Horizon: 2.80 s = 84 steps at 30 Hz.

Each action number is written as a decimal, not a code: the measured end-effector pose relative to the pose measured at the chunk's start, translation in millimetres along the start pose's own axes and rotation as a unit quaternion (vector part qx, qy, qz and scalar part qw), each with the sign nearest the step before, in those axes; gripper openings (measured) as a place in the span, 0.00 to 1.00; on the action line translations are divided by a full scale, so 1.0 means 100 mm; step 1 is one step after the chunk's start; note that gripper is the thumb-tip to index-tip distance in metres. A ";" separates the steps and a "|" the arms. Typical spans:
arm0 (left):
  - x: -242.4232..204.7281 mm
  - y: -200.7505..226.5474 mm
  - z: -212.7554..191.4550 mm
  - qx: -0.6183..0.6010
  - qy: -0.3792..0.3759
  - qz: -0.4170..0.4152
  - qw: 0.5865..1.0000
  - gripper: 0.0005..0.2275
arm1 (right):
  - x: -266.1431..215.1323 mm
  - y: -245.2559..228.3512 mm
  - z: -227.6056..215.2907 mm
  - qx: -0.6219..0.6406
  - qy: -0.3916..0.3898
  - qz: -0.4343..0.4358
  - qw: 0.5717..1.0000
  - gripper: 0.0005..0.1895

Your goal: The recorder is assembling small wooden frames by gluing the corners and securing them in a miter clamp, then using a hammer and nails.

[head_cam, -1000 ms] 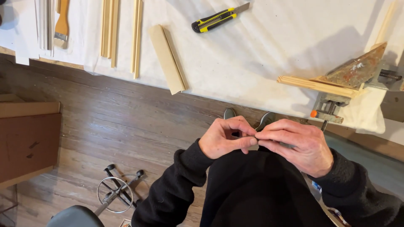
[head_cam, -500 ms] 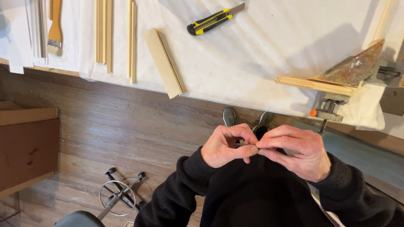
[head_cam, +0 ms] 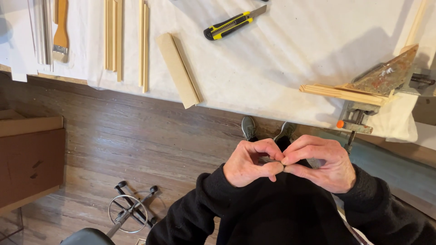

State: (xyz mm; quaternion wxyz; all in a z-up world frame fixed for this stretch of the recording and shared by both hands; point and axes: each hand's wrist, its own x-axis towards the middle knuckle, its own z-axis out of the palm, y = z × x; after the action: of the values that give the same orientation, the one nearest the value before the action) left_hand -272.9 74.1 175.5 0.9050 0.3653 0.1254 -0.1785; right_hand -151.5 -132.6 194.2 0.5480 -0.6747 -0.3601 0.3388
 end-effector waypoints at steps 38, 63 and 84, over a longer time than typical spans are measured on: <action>1.06 -0.33 -0.94 0.676 0.268 0.335 0.599 0.12 | -0.41 0.42 0.13 0.675 0.235 0.214 0.666 0.10; 0.25 0.41 0.72 0.591 0.061 0.423 0.684 0.14 | -0.49 -0.18 0.13 0.502 0.191 0.300 0.788 0.06; -0.32 0.13 0.55 0.537 0.098 0.413 0.730 0.11 | -0.60 -0.49 0.14 0.603 0.094 0.314 0.728 0.10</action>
State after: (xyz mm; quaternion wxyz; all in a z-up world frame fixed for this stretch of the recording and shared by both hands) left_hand -291.0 52.0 233.4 0.5257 0.8213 -0.0666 0.2115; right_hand -199.7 -170.1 243.6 0.7330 -0.3053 0.2055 0.5720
